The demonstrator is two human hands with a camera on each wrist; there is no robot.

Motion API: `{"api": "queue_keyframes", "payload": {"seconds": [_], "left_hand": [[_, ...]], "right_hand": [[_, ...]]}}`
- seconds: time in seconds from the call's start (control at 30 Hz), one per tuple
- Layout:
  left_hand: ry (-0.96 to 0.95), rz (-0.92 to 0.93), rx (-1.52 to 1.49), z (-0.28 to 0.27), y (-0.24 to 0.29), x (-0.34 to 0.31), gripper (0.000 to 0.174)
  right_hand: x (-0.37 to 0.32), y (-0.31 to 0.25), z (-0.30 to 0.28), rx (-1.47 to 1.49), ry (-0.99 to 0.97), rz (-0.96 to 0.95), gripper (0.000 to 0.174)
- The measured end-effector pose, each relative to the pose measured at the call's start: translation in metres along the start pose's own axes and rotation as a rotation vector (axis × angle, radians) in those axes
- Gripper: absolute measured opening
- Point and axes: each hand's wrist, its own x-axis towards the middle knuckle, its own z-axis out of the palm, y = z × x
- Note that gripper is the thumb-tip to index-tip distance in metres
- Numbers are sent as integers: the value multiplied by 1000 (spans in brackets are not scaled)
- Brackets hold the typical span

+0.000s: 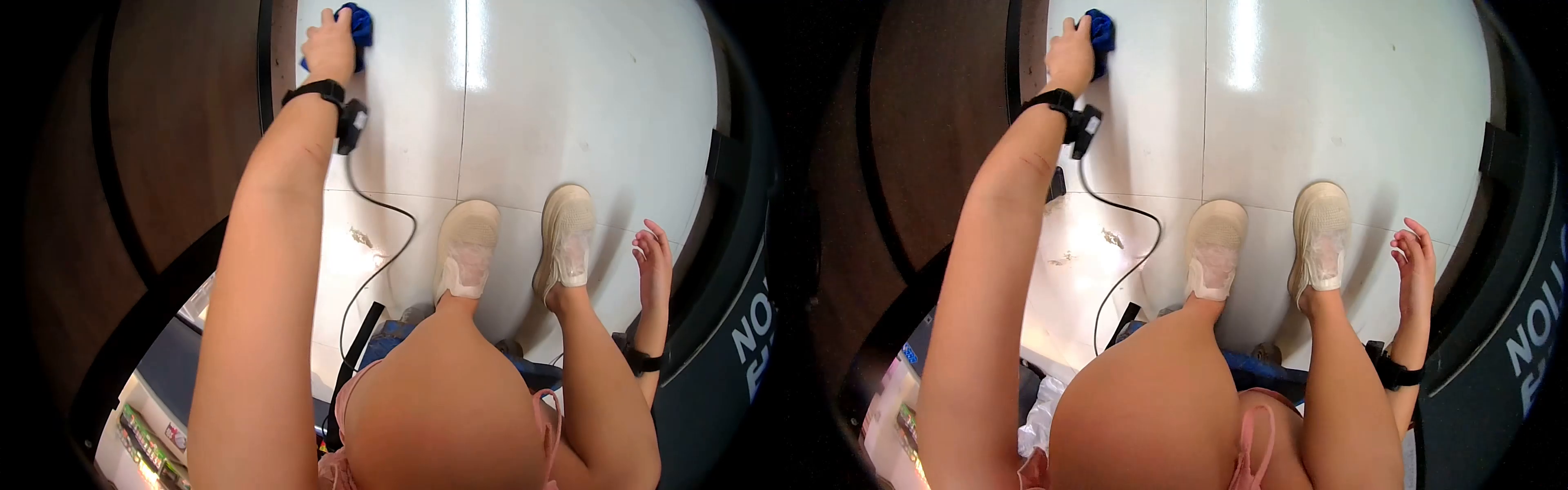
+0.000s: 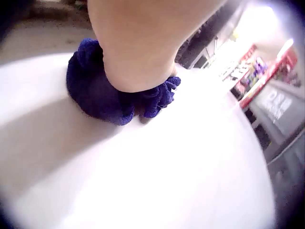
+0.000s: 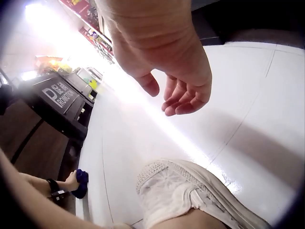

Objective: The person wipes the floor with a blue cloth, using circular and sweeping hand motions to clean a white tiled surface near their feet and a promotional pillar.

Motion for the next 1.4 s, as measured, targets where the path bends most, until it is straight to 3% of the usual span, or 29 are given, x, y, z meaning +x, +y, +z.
{"api": "queue_keyframes", "payload": {"seconds": [0.07, 0.2, 0.27, 0.33, 0.4, 0.47, 0.53, 0.67, 0.73, 0.77, 0.87, 0.9, 1.0, 1.07, 1.13, 1.17, 1.2, 1.27, 1.4], "left_hand": [[-38, 73, 81, 5, -21, 0, 27], [-174, -25, 255, 6, -27, -2, 35], [-363, -377, 148, 11, -30, 10, 34], [-519, -409, 327, 7, -26, 3, 33], [-696, -241, 532, 4, -25, -17, 31], [-910, -340, 692, 39, -42, -37, 37], [-655, -192, 898, 41, -46, -79, 34], [-707, -81, 1012, 44, -55, -104, 35], [-641, -166, 1048, 60, -54, -120, 30], [-484, -61, 1055, 57, -54, -133, 23], [-574, -25, 736, 20, -53, -125, 27], [-513, 46, 527, 13, -65, -125, 29], [-320, 233, 297, -46, -55, -127, 27], [-340, 209, 184, -89, -35, -131, 37], [-206, 299, -98, -126, -21, -139, 54], [-163, 325, -211, -135, -15, -143, 65], [-141, 329, -236, -143, -9, -145, 65], [65, 532, -352, -158, 10, -145, 61], [405, 532, -626, -187, 76, -133, 51]], "right_hand": [[3, -2, -4, -14, -6, -10, 27], [1, 9, -12, -15, 9, 19, 27], [2, 20, -18, -5, 19, 36, 27], [1, 28, -24, 2, 28, 65, 27], [0, 37, -26, 22, 6, 93, 27], [0, 46, -32, 39, -10, 100, 27], [2, 50, -36, 49, -21, 109, 27], [6, 53, -42, 54, -52, 70, 26], [10, 52, -47, 34, -33, 57, 26], [9, 49, -44, 52, -32, 45, 26], [6, 38, -36, 40, -32, 13, 26], [5, 37, -34, 35, -32, 10, 26], [0, 39, -28, 25, -16, 10, 25], [-4, 41, -27, 17, -14, -8, 25], [-1, 45, -24, -3, -27, -32, 24], [1, 50, -26, -57, -100, -54, 24], [5, 50, -31, -113, -160, -81, 23], [3, 35, -21, -199, -251, -147, 22], [-28, -22, 26, -187, -563, -193, 31]]}}
